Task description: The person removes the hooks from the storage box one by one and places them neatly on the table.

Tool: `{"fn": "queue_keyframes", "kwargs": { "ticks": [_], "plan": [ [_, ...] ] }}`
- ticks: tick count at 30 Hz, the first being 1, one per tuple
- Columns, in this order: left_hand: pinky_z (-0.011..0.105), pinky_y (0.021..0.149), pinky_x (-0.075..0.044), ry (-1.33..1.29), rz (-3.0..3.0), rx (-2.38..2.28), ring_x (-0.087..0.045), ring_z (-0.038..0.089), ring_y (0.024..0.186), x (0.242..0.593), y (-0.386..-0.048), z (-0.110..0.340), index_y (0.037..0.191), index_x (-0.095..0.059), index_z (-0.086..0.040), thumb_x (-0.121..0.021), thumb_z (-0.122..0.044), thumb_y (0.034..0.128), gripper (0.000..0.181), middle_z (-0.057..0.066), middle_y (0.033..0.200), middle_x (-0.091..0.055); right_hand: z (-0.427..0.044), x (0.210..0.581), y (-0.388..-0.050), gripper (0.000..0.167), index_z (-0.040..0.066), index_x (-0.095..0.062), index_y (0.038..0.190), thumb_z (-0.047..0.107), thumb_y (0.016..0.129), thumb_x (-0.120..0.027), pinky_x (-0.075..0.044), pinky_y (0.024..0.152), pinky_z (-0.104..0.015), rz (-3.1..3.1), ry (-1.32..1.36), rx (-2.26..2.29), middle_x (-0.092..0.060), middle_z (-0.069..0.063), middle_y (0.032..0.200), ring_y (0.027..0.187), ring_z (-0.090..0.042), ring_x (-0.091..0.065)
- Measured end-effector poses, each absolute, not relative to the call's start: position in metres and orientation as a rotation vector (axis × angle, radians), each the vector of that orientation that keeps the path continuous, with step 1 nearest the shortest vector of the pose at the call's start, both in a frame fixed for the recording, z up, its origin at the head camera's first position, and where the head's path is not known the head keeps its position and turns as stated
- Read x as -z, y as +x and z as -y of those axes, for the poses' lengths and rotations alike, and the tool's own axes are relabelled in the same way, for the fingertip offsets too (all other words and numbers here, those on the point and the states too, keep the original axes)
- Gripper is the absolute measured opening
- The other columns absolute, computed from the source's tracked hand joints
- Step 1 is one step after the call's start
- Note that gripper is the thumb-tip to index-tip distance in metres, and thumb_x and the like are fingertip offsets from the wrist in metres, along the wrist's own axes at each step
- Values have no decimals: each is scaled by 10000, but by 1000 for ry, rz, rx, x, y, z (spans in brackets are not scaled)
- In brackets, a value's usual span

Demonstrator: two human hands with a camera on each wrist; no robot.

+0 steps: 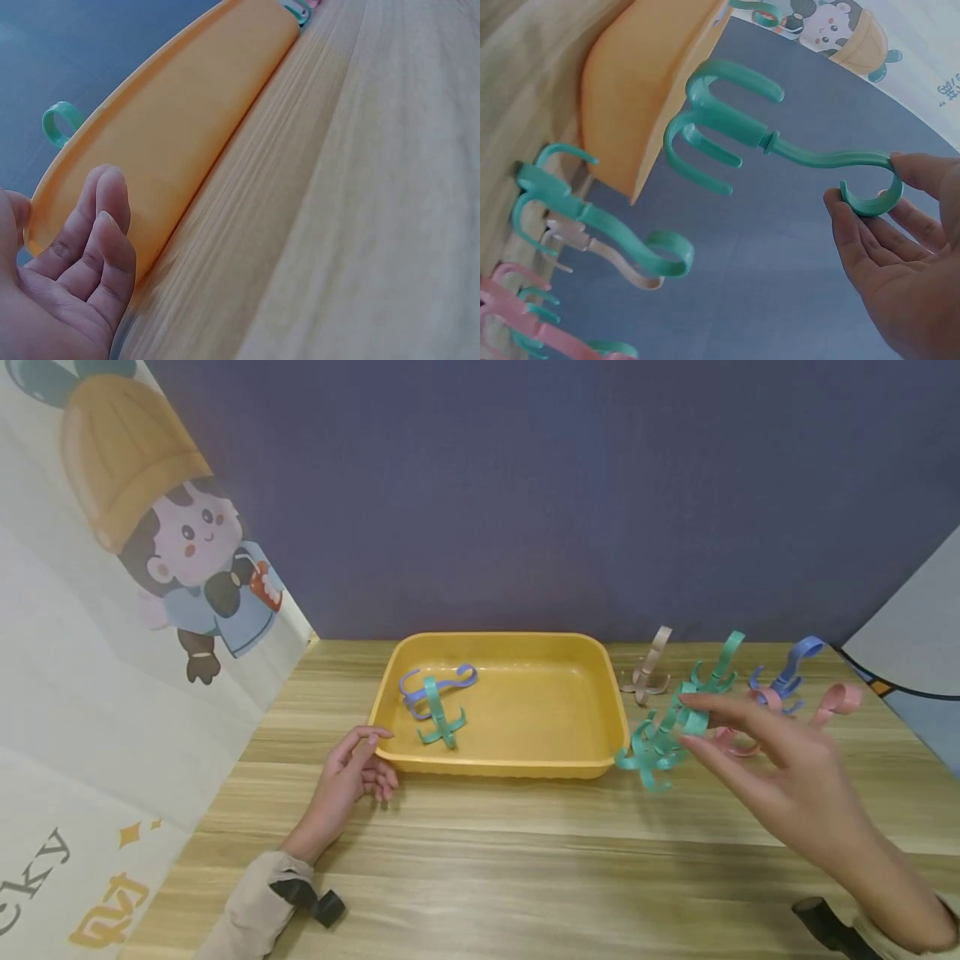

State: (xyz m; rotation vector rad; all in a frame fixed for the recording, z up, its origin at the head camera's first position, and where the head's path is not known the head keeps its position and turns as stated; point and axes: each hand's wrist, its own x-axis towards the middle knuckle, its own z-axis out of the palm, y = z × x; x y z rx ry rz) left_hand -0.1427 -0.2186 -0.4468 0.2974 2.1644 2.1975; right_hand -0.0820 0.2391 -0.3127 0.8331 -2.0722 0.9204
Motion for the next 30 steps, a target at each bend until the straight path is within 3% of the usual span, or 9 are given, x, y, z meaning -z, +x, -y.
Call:
{"fn": "queue_keyframes", "kwargs": {
  "ticks": [5, 9, 12, 16, 21, 30],
  "plan": [
    [297, 462, -509, 300, -2166, -2195, -623, 222, 530, 447, -143, 219, 1292, -412, 100, -419, -362, 1081, 508, 147, 701, -662, -249, 324, -78, 348, -23, -718, 1122, 270, 933, -727, -461, 767, -47, 2107, 823, -913, -737, -39, 970, 845, 34, -607],
    [293, 462, -507, 303, -2167, -2197, -621, 222, 528, 448, -143, 219, 1290, -412, 102, -416, -359, 1082, 505, 149, 701, -660, -259, 337, -79, 325, 36, -727, 1144, 146, 849, -807, -438, 727, -55, 2169, 804, -864, -741, -30, 1047, 865, 42, -613],
    [293, 460, -506, 302, -2171, -2198, -620, 222, 527, 448, -143, 219, 1286, -419, 96, -416, -361, 1083, 500, 151, 699, -659, -265, 349, -80, 465, 120, -730, 1166, 22, 729, -855, -397, 764, -101, 2264, 748, -809, -738, 49, 999, 877, 71, -606],
    [298, 461, -510, 299, -2170, -2197, -622, 224, 531, 449, -143, 219, 1287, -420, 94, -417, -366, 1081, 504, 156, 701, -658, -272, 362, -83, 594, 180, -723, 1177, -26, 643, -882, -413, 798, -95, 2337, 717, -746, -737, 75, 1001, 901, 103, -612],
    [304, 460, -514, 303, -2165, -2201, -625, 224, 534, 450, -144, 219, 1290, -413, 99, -422, -368, 1080, 513, 157, 705, -659, -277, 370, -85, 608, 178, -716, 1182, -45, 641, -882, -462, 798, -60, 2358, 738, -751, -719, 1, 1125, 975, 96, -612],
    [290, 460, -507, 288, -2171, -2201, -623, 214, 531, 449, -143, 219, 1291, -423, 87, -424, -378, 1078, 511, 140, 698, -661, -279, 375, -85, 559, 203, -700, 1189, -68, 721, -844, -456, 821, -39, 2476, 681, -841, -697, 50, 1159, 1010, 109, -601]
  ]
}}
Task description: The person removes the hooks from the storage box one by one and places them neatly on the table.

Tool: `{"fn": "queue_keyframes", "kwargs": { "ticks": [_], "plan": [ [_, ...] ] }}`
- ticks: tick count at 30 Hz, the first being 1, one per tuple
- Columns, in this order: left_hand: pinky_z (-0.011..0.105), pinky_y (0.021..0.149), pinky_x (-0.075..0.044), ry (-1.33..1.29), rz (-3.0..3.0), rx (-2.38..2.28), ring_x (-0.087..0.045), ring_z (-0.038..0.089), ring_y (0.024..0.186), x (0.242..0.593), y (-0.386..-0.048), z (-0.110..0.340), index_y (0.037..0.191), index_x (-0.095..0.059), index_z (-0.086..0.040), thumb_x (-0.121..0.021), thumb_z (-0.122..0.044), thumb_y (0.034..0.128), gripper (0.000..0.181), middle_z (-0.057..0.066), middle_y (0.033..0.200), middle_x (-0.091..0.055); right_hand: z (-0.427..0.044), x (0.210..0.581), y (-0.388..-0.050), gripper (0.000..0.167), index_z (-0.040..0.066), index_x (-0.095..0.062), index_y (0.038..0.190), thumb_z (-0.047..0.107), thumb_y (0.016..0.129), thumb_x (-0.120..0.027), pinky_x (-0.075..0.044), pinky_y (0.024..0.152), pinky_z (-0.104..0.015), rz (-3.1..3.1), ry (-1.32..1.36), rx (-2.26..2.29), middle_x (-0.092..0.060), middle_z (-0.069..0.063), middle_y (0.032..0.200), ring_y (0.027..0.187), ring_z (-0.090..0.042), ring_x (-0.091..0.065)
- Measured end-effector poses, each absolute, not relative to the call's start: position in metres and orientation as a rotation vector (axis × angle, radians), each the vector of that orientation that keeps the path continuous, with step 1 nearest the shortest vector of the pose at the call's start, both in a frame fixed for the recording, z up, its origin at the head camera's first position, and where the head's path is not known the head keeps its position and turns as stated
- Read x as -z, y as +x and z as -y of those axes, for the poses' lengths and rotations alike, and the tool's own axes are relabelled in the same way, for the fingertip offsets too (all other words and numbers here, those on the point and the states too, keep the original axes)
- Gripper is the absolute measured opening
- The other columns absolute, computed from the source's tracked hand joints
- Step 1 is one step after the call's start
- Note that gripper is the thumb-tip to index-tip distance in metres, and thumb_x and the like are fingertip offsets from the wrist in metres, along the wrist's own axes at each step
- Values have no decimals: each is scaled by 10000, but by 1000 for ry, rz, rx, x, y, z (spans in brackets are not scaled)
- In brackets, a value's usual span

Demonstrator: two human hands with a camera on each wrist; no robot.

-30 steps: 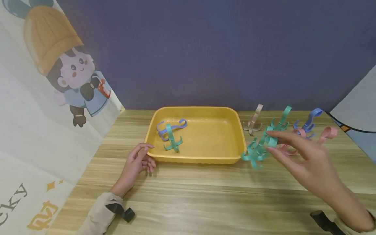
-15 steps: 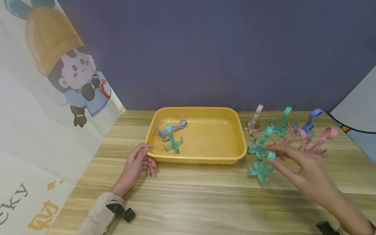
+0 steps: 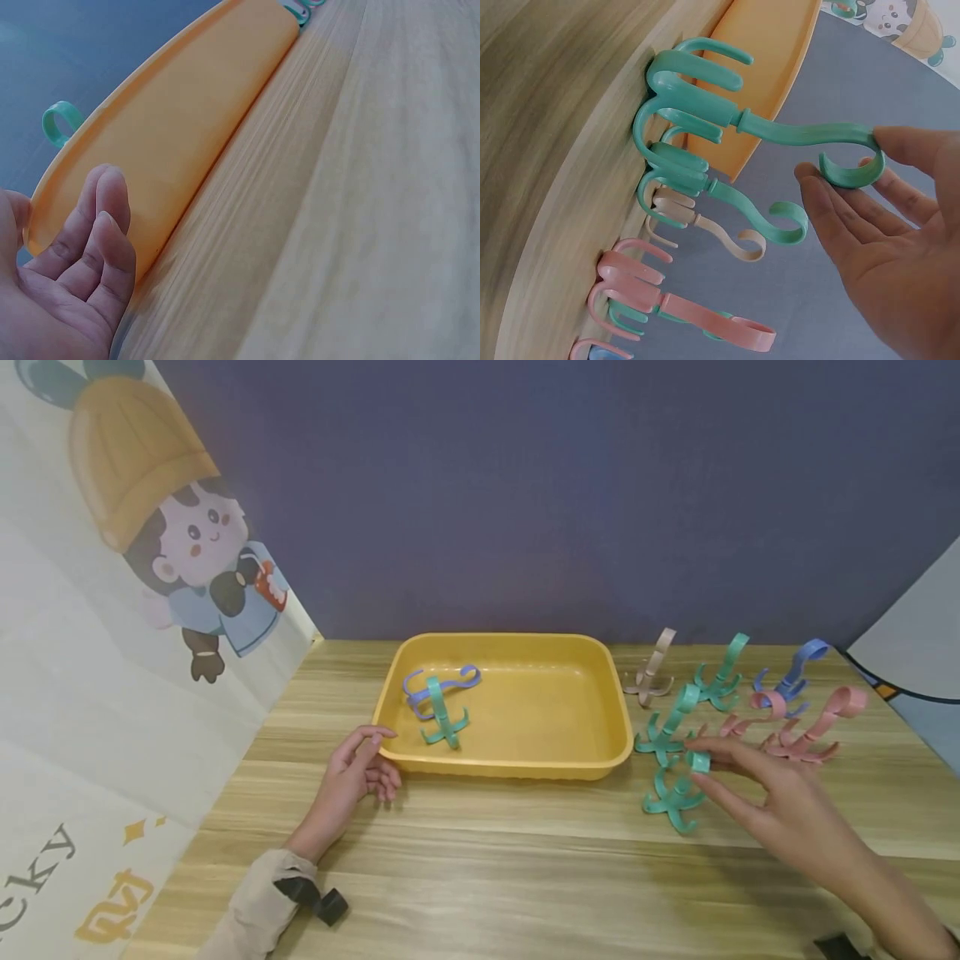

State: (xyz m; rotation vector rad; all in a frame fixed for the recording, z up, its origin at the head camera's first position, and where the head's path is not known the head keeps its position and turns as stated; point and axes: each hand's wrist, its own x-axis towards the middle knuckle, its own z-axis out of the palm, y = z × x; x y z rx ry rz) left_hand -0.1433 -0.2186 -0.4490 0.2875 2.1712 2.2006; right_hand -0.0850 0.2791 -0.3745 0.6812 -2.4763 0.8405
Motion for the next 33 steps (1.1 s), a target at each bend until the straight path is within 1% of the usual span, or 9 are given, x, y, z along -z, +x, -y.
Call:
{"fn": "queue_keyframes", "kwargs": {
  "ticks": [4, 9, 16, 20, 23, 25, 28, 31, 33],
  "plan": [
    [286, 463, -510, 285, -2164, -2205, -626, 218, 532, 450, -143, 219, 1288, -437, 76, -426, -371, 1079, 494, 145, 702, -661, -280, 375, -84, 534, 193, -706, 1174, -56, 723, -846, -451, 812, -40, 2475, 673, -829, -689, 109, 1148, 984, 107, -605],
    [284, 466, -508, 287, -2155, -2210, -625, 221, 530, 451, -144, 218, 1295, -427, 83, -430, -376, 1076, 509, 148, 704, -660, -281, 373, -84, 551, 222, -712, 1156, -51, 700, -860, -447, 795, -51, 2457, 682, -777, -688, 163, 1113, 934, 93, -618],
    [284, 465, -507, 289, -2157, -2210, -624, 220, 529, 450, -143, 219, 1299, -416, 89, -425, -380, 1077, 519, 144, 703, -659, -281, 370, -86, 531, 198, -721, 1141, -58, 696, -856, -442, 789, -59, 2450, 690, -758, -716, 72, 1106, 938, 103, -620],
    [284, 463, -506, 286, -2161, -2210, -625, 219, 527, 450, -143, 220, 1296, -430, 79, -423, -378, 1078, 506, 141, 701, -660, -279, 369, -87, 552, 242, -716, 1146, -39, 694, -862, -436, 776, -90, 2441, 682, -723, -712, 61, 1129, 925, 110, -618],
    [283, 463, -507, 290, -2158, -2215, -626, 220, 527, 451, -143, 220, 1295, -434, 76, -426, -377, 1077, 503, 143, 703, -662, -278, 366, -88, 563, 234, -701, 1176, -51, 712, -846, -445, 766, -82, 2439, 705, -727, -709, 71, 1108, 923, 105, -619],
    [284, 463, -508, 294, -2155, -2216, -627, 220, 528, 451, -143, 220, 1293, -437, 74, -428, -378, 1077, 501, 145, 705, -662, -278, 363, -89, 555, 207, -695, 1193, -59, 726, -833, -442, 764, -73, 2438, 718, -723, -709, 89, 1074, 915, 94, -616],
    [287, 462, -508, 299, -2154, -2215, -626, 221, 530, 451, -143, 220, 1297, -432, 77, -429, -379, 1076, 507, 148, 709, -661, -277, 358, -91, 536, 170, -691, 1204, -64, 738, -815, -454, 763, -63, 2405, 761, -699, -704, 79, 1068, 902, 67, -615],
    [289, 460, -506, 302, -2151, -2218, -624, 220, 530, 452, -143, 220, 1298, -434, 75, -429, -376, 1077, 502, 146, 710, -661, -273, 352, -92, 501, 135, -696, 1198, -62, 749, -805, -471, 783, -60, 2366, 791, -683, -701, 31, 1123, 874, 31, -630],
    [289, 459, -505, 302, -2150, -2220, -623, 219, 529, 452, -144, 220, 1293, -444, 66, -429, -373, 1077, 490, 145, 710, -661, -268, 347, -93, 479, 115, -700, 1188, -57, 752, -800, -478, 764, -63, 2350, 809, -674, -699, 3, 1151, 852, 22, -642]
  ]
}}
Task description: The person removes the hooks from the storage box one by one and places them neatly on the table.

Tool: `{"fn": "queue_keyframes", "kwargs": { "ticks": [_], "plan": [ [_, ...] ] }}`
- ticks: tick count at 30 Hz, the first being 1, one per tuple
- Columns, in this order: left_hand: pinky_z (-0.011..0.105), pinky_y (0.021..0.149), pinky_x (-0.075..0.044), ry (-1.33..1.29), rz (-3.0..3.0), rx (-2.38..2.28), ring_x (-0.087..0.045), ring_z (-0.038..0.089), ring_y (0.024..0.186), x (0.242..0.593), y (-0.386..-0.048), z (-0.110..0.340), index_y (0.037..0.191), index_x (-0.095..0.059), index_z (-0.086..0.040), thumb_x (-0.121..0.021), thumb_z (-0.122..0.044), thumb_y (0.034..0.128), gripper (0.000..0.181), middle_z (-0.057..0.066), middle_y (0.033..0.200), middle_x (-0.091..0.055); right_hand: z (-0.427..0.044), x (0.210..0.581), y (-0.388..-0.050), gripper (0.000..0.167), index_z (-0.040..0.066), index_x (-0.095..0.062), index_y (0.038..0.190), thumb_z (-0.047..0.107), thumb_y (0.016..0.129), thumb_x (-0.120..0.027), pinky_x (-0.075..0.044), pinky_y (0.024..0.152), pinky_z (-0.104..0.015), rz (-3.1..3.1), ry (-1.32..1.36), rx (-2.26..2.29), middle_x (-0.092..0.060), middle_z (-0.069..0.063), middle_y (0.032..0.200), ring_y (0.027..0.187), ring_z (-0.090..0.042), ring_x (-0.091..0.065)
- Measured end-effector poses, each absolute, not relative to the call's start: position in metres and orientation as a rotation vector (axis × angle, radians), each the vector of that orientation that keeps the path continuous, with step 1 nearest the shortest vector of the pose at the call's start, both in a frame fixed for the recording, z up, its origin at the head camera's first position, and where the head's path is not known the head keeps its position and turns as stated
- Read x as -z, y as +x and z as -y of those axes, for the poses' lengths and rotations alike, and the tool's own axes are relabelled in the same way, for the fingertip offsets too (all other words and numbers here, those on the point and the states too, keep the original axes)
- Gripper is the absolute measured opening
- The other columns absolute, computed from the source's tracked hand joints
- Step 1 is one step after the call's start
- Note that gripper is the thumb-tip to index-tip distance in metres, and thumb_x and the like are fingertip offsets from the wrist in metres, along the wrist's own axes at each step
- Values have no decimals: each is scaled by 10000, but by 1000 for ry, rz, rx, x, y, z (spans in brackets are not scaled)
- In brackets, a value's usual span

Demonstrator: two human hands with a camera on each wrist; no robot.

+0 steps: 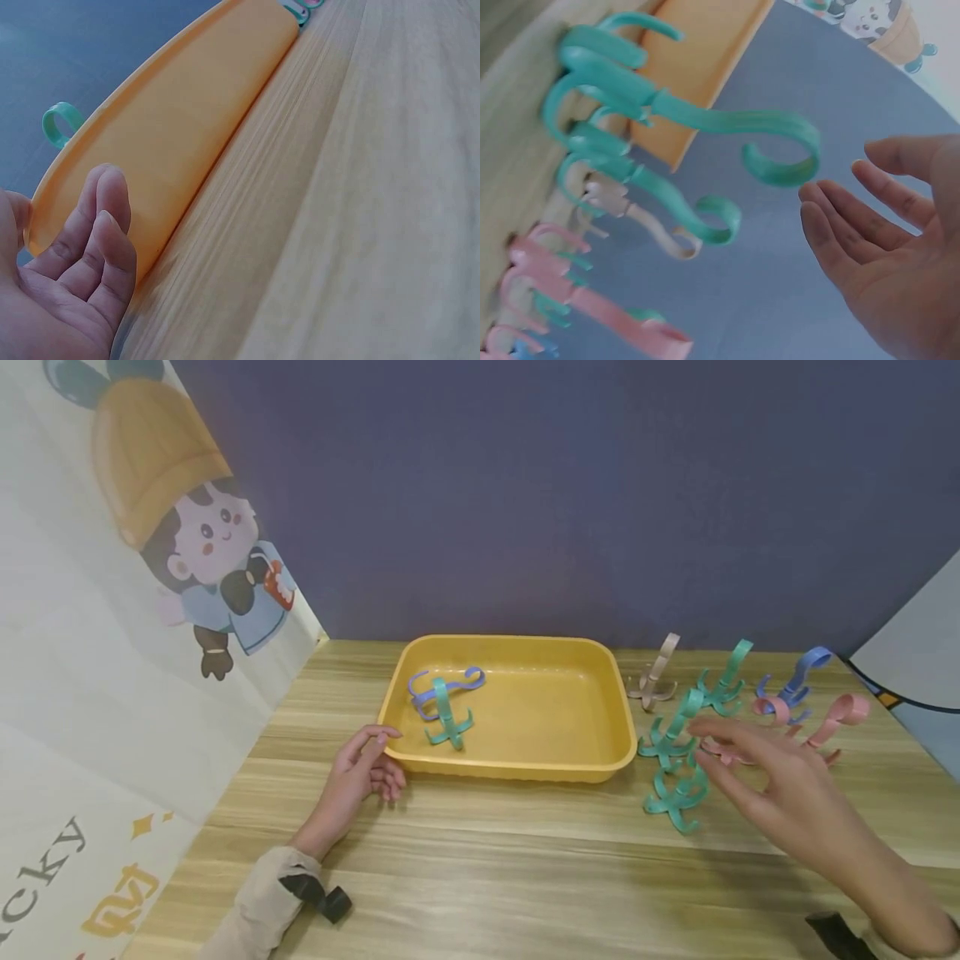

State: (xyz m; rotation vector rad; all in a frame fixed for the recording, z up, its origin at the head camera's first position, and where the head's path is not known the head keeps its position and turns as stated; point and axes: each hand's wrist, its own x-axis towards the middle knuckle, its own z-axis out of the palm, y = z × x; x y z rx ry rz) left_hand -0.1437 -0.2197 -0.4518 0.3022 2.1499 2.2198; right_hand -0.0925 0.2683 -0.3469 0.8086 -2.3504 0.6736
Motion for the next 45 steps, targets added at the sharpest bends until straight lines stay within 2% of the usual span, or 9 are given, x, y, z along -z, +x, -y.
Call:
{"fn": "queue_keyframes", "kwargs": {
  "ticks": [4, 8, 10, 12, 16, 19, 27, 34, 45],
  "plan": [
    [286, 462, -506, 298, -2149, -2218, -626, 216, 531, 453, -144, 219, 1288, -462, 45, -426, -371, 1078, 468, 143, 711, -662, -253, 336, -93, 467, 114, -694, 1198, -38, 767, -789, -460, 788, -72, 2351, 852, -652, -694, -22, 1194, 933, -17, -645],
    [287, 466, -510, 306, -2149, -2213, -630, 219, 536, 454, -144, 219, 1288, -465, 40, -422, -368, 1080, 460, 149, 716, -663, -233, 328, -94, 425, 108, -670, 1233, 8, 829, -757, -381, 968, -76, 2347, 949, -665, -673, -29, 1234, 1148, -157, -606],
    [287, 465, -510, 309, -2151, -2212, -630, 221, 537, 454, -144, 218, 1290, -465, 41, -421, -366, 1081, 460, 154, 717, -662, -222, 325, -95, 393, 100, -649, 1262, 57, 880, -730, -364, 1003, -88, 2347, 1000, -665, -655, -42, 1261, 1179, -210, -596],
    [287, 464, -509, 310, -2153, -2210, -629, 221, 536, 454, -145, 218, 1290, -466, 39, -416, -364, 1083, 456, 156, 718, -662, -212, 322, -96, 393, 103, -623, 1296, 105, 913, -710, -401, 1011, -148, 2343, 1040, -637, -641, -51, 1275, 1173, -239, -596],
    [286, 465, -509, 311, -2149, -2211, -629, 222, 537, 454, -145, 217, 1293, -462, 45, -412, -357, 1085, 455, 161, 721, -661, -192, 316, -98, 458, 145, -583, 1341, 111, 907, -723, -508, 927, -345, 2397, 1057, -600, -620, -33, 1301, 1191, -232, -585],
    [286, 468, -510, 311, -2144, -2210, -630, 222, 540, 453, -145, 216, 1292, -467, 40, -410, -359, 1085, 452, 156, 721, -662, -179, 313, -102, 469, 133, -581, 1333, 93, 891, -733, -515, 919, -447, 2412, 1072, -609, -624, -36, 1294, 1195, -233, -582],
    [281, 466, -512, 291, -2147, -2219, -630, 214, 534, 450, -144, 216, 1287, -475, 27, -417, -377, 1080, 457, 139, 712, -663, -131, 315, -116, 376, 111, -593, 1299, 160, 941, -696, -525, 946, -430, 2400, 1152, -668, -629, -42, 1269, 1192, -223, -585],
    [280, 460, -508, 298, -2131, -2228, -630, 212, 532, 452, -145, 217, 1293, -454, 53, -412, -366, 1083, 470, 133, 710, -665, -77, 326, -131, 354, 92, -606, 1285, 140, 945, -691, -517, 974, -371, 2384, 1221, -706, -622, -54, 1271, 1212, -202, -569],
    [295, 456, -509, 327, -2142, -2216, -633, 224, 534, 451, -145, 218, 1281, -482, 21, -400, -364, 1087, 439, 156, 717, -663, -30, 333, -168, 625, 84, -351, 1511, 138, 965, -650, -459, 1049, -414, 2487, 1081, -797, -532, -121, 1417, 1273, -260, -527]
  ]
}}
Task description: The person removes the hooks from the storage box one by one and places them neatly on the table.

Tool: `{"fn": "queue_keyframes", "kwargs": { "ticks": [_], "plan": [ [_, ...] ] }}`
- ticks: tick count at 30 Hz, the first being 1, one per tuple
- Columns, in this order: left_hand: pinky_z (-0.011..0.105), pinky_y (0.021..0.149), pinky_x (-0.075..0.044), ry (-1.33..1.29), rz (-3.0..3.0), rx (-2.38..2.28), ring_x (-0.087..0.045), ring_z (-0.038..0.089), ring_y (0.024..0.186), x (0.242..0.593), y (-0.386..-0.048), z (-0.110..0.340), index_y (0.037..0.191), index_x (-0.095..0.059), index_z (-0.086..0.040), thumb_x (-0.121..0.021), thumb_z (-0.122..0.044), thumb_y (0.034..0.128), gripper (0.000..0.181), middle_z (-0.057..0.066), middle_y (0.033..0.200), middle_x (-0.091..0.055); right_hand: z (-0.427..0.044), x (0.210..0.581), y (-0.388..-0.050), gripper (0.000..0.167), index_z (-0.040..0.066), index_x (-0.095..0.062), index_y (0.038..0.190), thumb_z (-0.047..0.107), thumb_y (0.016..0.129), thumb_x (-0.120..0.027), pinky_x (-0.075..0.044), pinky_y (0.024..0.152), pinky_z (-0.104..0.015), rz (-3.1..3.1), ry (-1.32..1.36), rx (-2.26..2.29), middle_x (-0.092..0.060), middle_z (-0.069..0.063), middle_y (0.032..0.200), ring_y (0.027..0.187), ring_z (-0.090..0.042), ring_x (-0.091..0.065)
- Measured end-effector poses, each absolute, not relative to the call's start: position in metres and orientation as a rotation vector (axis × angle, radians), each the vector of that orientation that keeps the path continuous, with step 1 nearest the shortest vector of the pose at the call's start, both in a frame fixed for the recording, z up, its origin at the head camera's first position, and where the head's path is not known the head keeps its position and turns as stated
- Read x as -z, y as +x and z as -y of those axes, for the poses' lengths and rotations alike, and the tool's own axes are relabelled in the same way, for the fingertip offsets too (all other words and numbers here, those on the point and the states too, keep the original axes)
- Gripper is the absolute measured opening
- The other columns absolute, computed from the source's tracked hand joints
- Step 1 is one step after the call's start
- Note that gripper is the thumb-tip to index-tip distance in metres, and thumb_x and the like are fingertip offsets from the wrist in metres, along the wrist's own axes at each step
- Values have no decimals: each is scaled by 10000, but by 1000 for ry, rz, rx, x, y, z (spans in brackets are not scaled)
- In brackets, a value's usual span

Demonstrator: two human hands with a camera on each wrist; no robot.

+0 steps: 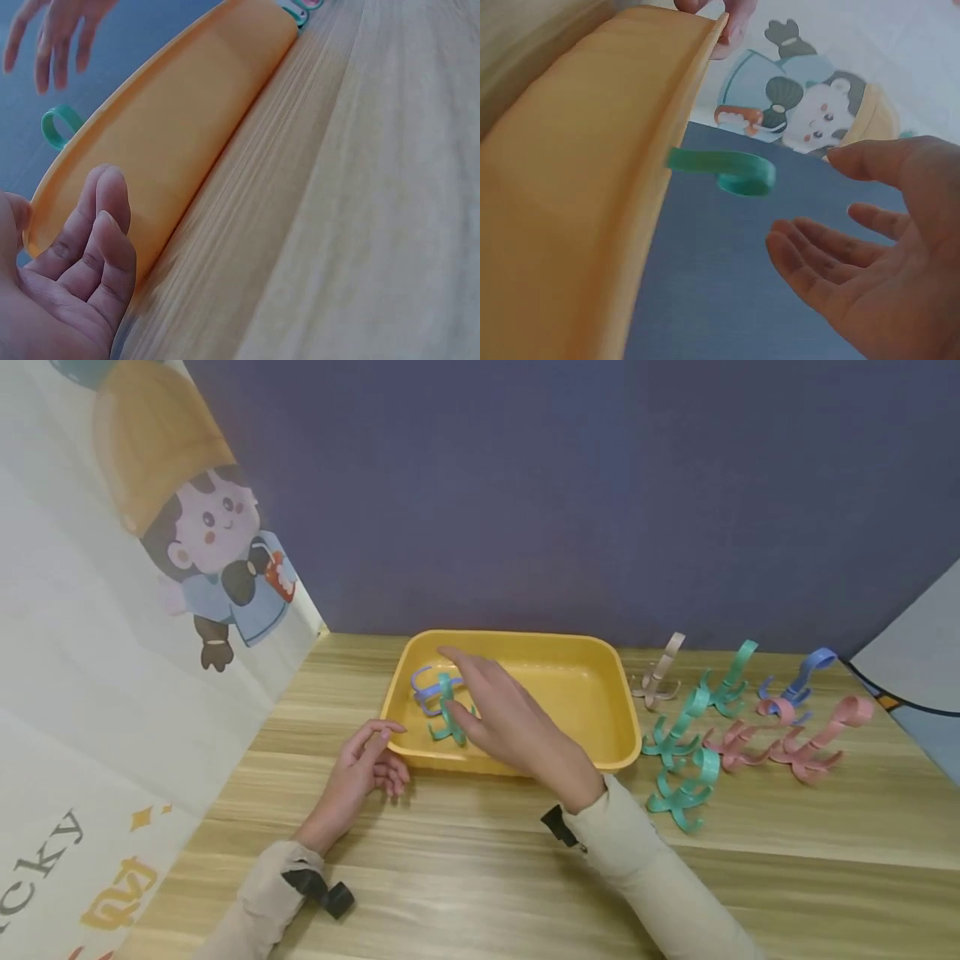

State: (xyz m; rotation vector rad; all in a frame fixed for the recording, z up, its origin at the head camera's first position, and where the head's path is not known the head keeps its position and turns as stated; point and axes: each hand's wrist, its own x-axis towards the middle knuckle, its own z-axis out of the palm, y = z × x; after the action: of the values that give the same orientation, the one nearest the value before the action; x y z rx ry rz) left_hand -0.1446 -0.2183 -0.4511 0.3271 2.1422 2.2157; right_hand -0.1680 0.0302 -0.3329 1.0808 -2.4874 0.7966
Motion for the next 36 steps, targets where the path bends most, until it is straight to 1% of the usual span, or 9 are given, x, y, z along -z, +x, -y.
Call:
{"fn": "queue_keyframes", "kwargs": {
  "ticks": [4, 7, 10, 15, 18, 22, 26, 31, 36],
  "plan": [
    [290, 454, -506, 325, -2149, -2208, -630, 221, 529, 450, -145, 219, 1284, -469, 39, -395, -364, 1088, 455, 161, 713, -663, -21, 344, -182, 629, 54, -345, 1518, 129, 970, -645, -405, 1108, -408, 2550, 1058, -866, -496, -135, 1463, 1343, -277, -471],
    [291, 453, -505, 315, -2145, -2208, -628, 221, 525, 450, -145, 219, 1288, -449, 64, -404, -370, 1085, 481, 161, 708, -662, -17, 355, -188, 620, 43, -319, 1535, 116, 991, -607, -351, 1150, -393, 2602, 1072, -913, -447, -134, 1511, 1389, -271, -424],
    [290, 451, -504, 302, -2148, -2211, -625, 227, 522, 449, -144, 220, 1293, -428, 81, -412, -375, 1082, 503, 165, 705, -660, -16, 364, -193, 581, 42, -322, 1534, 124, 1015, -569, -330, 1161, -380, 2627, 1065, -894, -440, -140, 1518, 1397, -263, -416],
    [290, 453, -508, 300, -2158, -2205, -626, 231, 525, 449, -145, 221, 1297, -419, 84, -412, -376, 1081, 508, 172, 710, -659, -15, 369, -196, 504, 42, -394, 1488, 149, 1025, -563, -388, 1125, -374, 2632, 1041, -822, -504, -153, 1460, 1349, -270, -475],
    [290, 452, -509, 302, -2156, -2205, -625, 231, 524, 449, -145, 221, 1293, -428, 80, -415, -377, 1080, 504, 171, 709, -659, -18, 368, -196, 460, 43, -419, 1449, 157, 1027, -563, -492, 1011, -367, 2645, 1057, -875, -572, -147, 1362, 1209, -264, -577],
    [299, 454, -515, 314, -2155, -2199, -626, 232, 529, 450, -145, 220, 1286, -427, 83, -410, -369, 1083, 495, 173, 712, -660, -28, 362, -197, 400, 50, -446, 1386, 178, 1028, -569, -531, 919, -362, 2653, 1061, -1051, -621, -93, 1242, 1106, -228, -620],
    [299, 451, -512, 314, -2155, -2201, -624, 229, 526, 450, -144, 219, 1277, -431, 77, -404, -368, 1085, 485, 170, 705, -660, -39, 353, -200, 390, 52, -476, 1359, 187, 1014, -598, -503, 991, -380, 2624, 1028, -1207, -631, -79, 1239, 1176, -247, -608],
    [293, 445, -506, 305, -2157, -2210, -622, 225, 518, 449, -144, 218, 1280, -414, 92, -406, -369, 1084, 501, 159, 693, -659, -49, 345, -204, 383, 69, -505, 1346, 182, 1001, -625, -508, 972, -380, 2601, 1006, -1226, -640, -75, 1223, 1132, -257, -626],
    [291, 449, -508, 301, -2156, -2207, -625, 226, 521, 449, -144, 218, 1281, -416, 88, -409, -363, 1084, 493, 158, 694, -660, -55, 342, -205, 359, 90, -531, 1316, 187, 989, -645, -520, 942, -361, 2592, 988, -1221, -653, -44, 1189, 1105, -228, -636]
  ]
}}
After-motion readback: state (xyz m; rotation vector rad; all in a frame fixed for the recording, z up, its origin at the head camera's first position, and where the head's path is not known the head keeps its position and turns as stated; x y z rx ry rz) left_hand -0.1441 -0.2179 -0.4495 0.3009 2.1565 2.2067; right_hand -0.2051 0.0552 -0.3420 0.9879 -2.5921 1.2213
